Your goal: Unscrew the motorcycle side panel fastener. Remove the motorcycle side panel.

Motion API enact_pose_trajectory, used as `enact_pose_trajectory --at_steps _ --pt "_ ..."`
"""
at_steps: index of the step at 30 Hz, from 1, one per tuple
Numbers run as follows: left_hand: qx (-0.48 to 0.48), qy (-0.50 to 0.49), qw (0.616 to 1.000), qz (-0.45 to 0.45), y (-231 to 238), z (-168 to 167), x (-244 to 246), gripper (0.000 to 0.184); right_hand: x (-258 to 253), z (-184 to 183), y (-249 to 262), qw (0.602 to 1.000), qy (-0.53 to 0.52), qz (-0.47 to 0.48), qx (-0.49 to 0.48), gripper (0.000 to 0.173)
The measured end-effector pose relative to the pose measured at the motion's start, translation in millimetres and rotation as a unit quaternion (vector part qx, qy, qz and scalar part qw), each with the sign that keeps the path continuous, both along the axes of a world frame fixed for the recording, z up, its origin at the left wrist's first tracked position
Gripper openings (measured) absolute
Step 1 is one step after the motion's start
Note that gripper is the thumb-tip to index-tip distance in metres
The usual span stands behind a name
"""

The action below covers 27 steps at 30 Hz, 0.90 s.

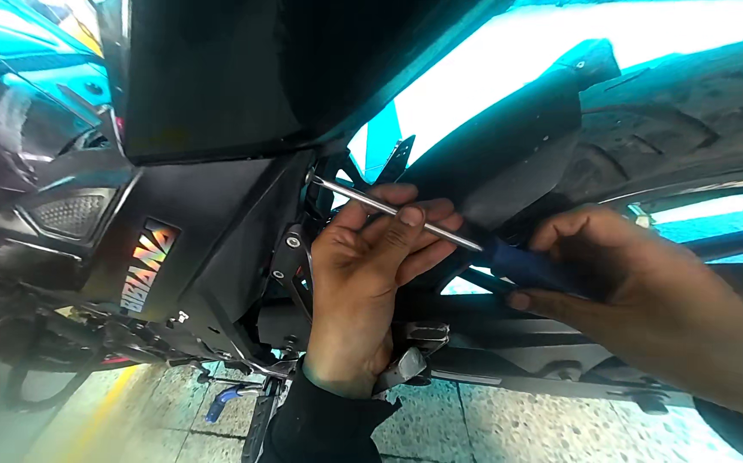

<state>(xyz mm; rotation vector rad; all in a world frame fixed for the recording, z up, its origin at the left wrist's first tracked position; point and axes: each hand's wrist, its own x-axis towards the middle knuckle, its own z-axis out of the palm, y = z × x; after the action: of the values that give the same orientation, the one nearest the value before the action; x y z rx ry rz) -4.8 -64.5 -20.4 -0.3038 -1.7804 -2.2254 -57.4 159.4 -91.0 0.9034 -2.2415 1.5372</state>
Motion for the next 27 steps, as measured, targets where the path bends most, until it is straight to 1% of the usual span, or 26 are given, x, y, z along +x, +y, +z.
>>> enact_pose_trajectory --at_steps 2,3,4,5,6,7,8,9,11,12,13,15,16,17,18,19,20,21,22,23,24,26,27 --pt "0.01 0.005 1.0 -0.007 -1.0 -0.5 -0.1 0.026 -0.1 3.3 6.2 0.998 -0.031 0.021 0.05 0.04" --pt "0.013 0.007 1.0 -0.011 -1.7 -0.5 -0.1 0.027 -1.3 6.8 11.0 0.995 -0.059 0.049 0.063 0.032" --pt "0.016 0.008 1.0 -0.014 -2.0 -0.6 0.1 0.027 -2.6 10.5 14.7 0.99 -0.098 0.083 0.056 0.027" --pt "0.016 0.011 1.0 -0.019 -2.3 -0.8 0.4 0.028 -4.3 12.8 16.9 0.985 -0.128 0.111 0.039 0.03" --pt "0.016 0.013 1.0 -0.023 -2.1 -0.7 0.5 0.028 -5.0 12.0 17.0 0.983 -0.136 0.12 0.013 0.031" --pt "0.014 0.014 0.999 -0.025 -1.7 -0.2 0.3 0.028 -3.7 8.7 15.5 0.988 -0.11 0.106 -0.006 0.026" --pt "0.008 0.014 0.999 -0.027 -1.6 0.6 0.1 0.029 -1.2 4.4 12.5 0.996 -0.059 0.071 -0.011 0.02" --pt "0.003 0.013 1.0 -0.028 -1.7 1.0 0.2 0.031 1.8 0.4 8.2 1.0 0.001 0.027 -0.006 0.021" --pt "0.001 0.015 1.0 -0.023 -1.3 0.4 -0.1 0.03 6.5 -4.8 -2.1 0.993 0.099 -0.061 0.012 0.037" --pt "0.002 0.016 1.0 -0.02 -0.9 -0.4 0.1 0.027 7.0 -6.7 -5.4 0.987 0.13 -0.086 0.023 0.041" --pt "0.003 0.018 1.0 -0.016 -0.6 -1.2 0.5 0.026 6.3 -8.1 -5.9 0.986 0.136 -0.09 0.035 0.043" --pt "0.012 0.02 1.0 -0.01 -0.6 -1.8 0.6 0.025 3.8 -7.3 0.2 0.993 0.078 -0.06 0.069 0.045" --pt "0.017 0.022 1.0 -0.01 -1.1 -1.8 0.7 0.025 2.4 -5.1 5.2 0.997 0.027 -0.026 0.073 0.041" --pt "0.021 0.023 0.999 -0.012 -1.7 -1.6 0.9 0.025 0.8 -1.6 11.3 0.997 -0.036 0.025 0.058 0.031" --pt "0.025 0.024 0.999 -0.015 -1.9 -1.3 1.1 0.025 -0.6 2.2 16.0 0.992 -0.103 0.068 0.024 0.026" --pt "0.027 0.026 0.999 -0.02 -1.9 -1.2 1.1 0.026 -1.4 4.9 17.9 0.986 -0.144 0.08 -0.012 0.029" --pt "0.029 0.026 0.999 -0.026 -1.8 -1.1 0.8 0.026 -1.6 5.6 18.1 0.987 -0.137 0.075 -0.034 0.028" --pt "0.03 0.025 0.999 -0.031 -1.9 -0.8 0.5 0.028 -1.4 4.4 17.2 0.994 -0.086 0.062 -0.034 0.018" --pt "0.03 0.023 0.999 -0.034 -2.2 -0.6 0.4 0.029 -1.1 1.6 15.3 0.998 -0.024 0.044 -0.027 0.014" --pt "0.031 0.021 0.999 -0.029 -2.0 -0.9 0.7 0.029 0.0 -1.1 11.2 0.999 0.019 0.029 -0.033 0.028" --pt "0.033 0.02 0.999 -0.019 -1.2 -1.1 0.9 0.027 1.4 -3.2 6.3 0.998 0.042 0.015 -0.047 0.039" --pt "0.039 0.016 0.999 -0.005 0.2 -1.8 0.8 0.025 3.6 -5.7 2.0 0.997 0.036 0.011 -0.06 0.047" --pt "0.048 0.014 0.999 -0.004 0.4 -1.8 -0.3 0.024 4.4 -5.3 4.3 0.998 0.007 0.025 -0.052 0.047"
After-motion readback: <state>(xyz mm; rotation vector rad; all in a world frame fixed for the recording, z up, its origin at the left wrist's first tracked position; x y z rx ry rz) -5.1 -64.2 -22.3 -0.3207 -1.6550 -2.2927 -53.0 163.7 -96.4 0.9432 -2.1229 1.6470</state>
